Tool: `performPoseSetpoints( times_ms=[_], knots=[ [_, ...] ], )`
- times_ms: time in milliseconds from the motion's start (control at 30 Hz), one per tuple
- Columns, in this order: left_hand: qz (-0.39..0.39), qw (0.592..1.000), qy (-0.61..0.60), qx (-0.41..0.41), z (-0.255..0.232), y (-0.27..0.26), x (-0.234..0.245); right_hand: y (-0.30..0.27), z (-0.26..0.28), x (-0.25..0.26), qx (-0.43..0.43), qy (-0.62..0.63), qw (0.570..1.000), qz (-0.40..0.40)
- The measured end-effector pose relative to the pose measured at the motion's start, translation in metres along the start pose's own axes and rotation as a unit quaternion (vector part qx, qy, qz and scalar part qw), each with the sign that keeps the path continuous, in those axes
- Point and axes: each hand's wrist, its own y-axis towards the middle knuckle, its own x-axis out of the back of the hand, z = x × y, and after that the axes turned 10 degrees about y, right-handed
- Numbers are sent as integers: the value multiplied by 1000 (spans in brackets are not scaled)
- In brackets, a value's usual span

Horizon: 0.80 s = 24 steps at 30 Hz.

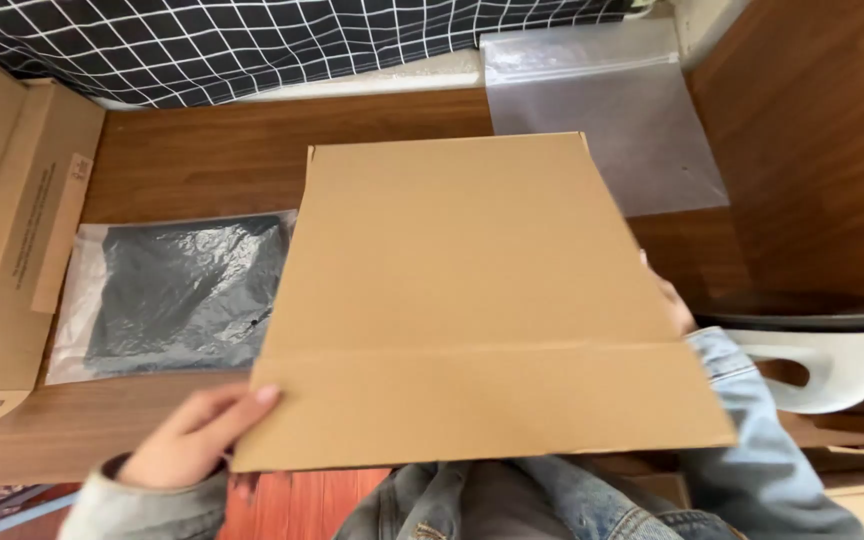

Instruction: The person packs a folded t-shirt into a plastic sleeve and then into a shipping box, followed by retrieving a blue t-shirt from a clothing rack and ironing it on the table.

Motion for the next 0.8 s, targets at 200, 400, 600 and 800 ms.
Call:
performPoseSetpoints(
  times_ms=[200, 400, 600, 800],
  knots=[
    [-126, 919, -123, -353, -126, -51, -5, 12, -22, -12, 229, -57, 971, 41],
    [-218, 860, -1, -462, -205, 37, 17, 20, -28, -7, 235, -75, 968, 42],
    [-234, 903, -112, -343, -196, 209, 60, 29, -36, -3, 253, -86, 963, 25],
    [-148, 915, -136, -349, -91, 239, 55, 22, -37, 6, 234, -263, 936, -6]
  ],
)
